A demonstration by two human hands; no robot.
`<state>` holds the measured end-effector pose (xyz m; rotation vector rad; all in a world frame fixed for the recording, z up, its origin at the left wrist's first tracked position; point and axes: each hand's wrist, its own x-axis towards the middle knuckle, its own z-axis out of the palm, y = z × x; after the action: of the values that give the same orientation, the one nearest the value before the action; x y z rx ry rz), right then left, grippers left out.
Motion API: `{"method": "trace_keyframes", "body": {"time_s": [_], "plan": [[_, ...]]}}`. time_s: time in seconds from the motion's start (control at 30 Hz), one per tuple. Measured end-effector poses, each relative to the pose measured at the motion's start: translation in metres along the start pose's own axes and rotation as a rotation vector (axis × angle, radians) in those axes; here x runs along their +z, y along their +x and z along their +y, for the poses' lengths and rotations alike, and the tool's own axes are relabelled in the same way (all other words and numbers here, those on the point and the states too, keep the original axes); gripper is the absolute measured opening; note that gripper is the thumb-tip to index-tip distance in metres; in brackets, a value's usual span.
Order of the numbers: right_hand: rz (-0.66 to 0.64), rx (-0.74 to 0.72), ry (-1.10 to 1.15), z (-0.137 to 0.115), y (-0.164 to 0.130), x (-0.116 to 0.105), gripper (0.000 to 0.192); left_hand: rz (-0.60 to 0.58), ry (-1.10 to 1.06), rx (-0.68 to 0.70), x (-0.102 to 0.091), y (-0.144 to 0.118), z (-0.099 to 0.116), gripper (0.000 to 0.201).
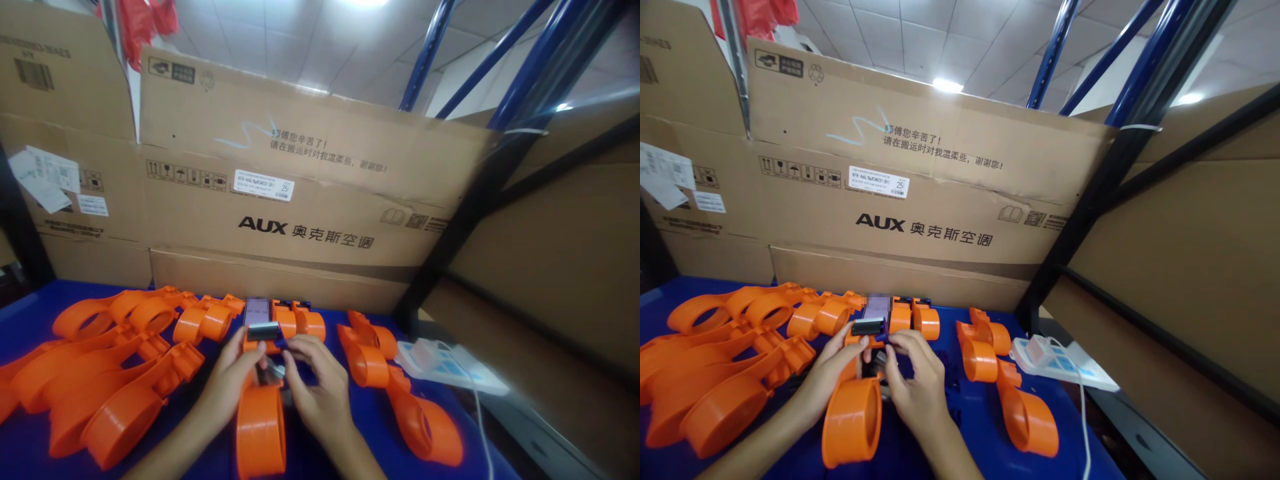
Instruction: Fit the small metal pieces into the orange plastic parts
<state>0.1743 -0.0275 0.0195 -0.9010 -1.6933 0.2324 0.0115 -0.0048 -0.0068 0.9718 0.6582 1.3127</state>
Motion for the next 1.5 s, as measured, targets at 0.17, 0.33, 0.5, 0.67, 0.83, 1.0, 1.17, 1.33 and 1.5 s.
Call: {"method": "trace_keyframes", "body": {"time_s": [0.17, 0.33, 0.5, 0.67, 0.83, 1.0, 1.17, 1.33, 1.5], "plan": [[-0.013, -0.057, -0.061, 0.001, 0.001, -0.002, 0.013, -0.004, -0.036, -0.02, 0.002, -0.002, 0.0, 0.025], [-0.012, -0.087, -0.079, -0.001, 0.003, -0.004, 0.011, -0.008, -0.055, -0.021, 0.002, -0.002, -0.001, 0.023], [-0.008, -0.069, -0.059, -0.003, 0.003, -0.003, 0.01, 0.0, -0.052, -0.012, 0.002, -0.001, -0.001, 0.021], [-0.01, 0.083, 0.076, -0.003, 0.003, -0.008, 0.007, 0.017, -0.086, -0.049, 0.006, -0.002, 0.005, 0.024], [-0.054, 0.437, 0.422, 0.001, 0.008, -0.015, 0.029, -0.07, -0.119, -0.254, 0.01, -0.005, 0.013, 0.052], [-0.277, 0.536, 0.661, 0.001, 0.012, -0.017, 0.037, -0.123, -0.076, -0.278, 0.012, -0.009, 0.016, 0.079], [-0.311, 0.473, 0.655, -0.001, 0.01, -0.01, 0.036, -0.311, -0.166, -0.288, 0.013, -0.017, 0.02, 0.089], [-0.285, 0.416, 0.524, -0.001, 0.006, 0.0, 0.031, -0.286, -0.125, -0.227, 0.013, -0.017, 0.023, 0.068], [-0.26, 0.385, 0.522, -0.002, 0.006, 0.005, 0.03, -0.248, -0.05, -0.233, 0.014, -0.016, 0.022, 0.062]]}}
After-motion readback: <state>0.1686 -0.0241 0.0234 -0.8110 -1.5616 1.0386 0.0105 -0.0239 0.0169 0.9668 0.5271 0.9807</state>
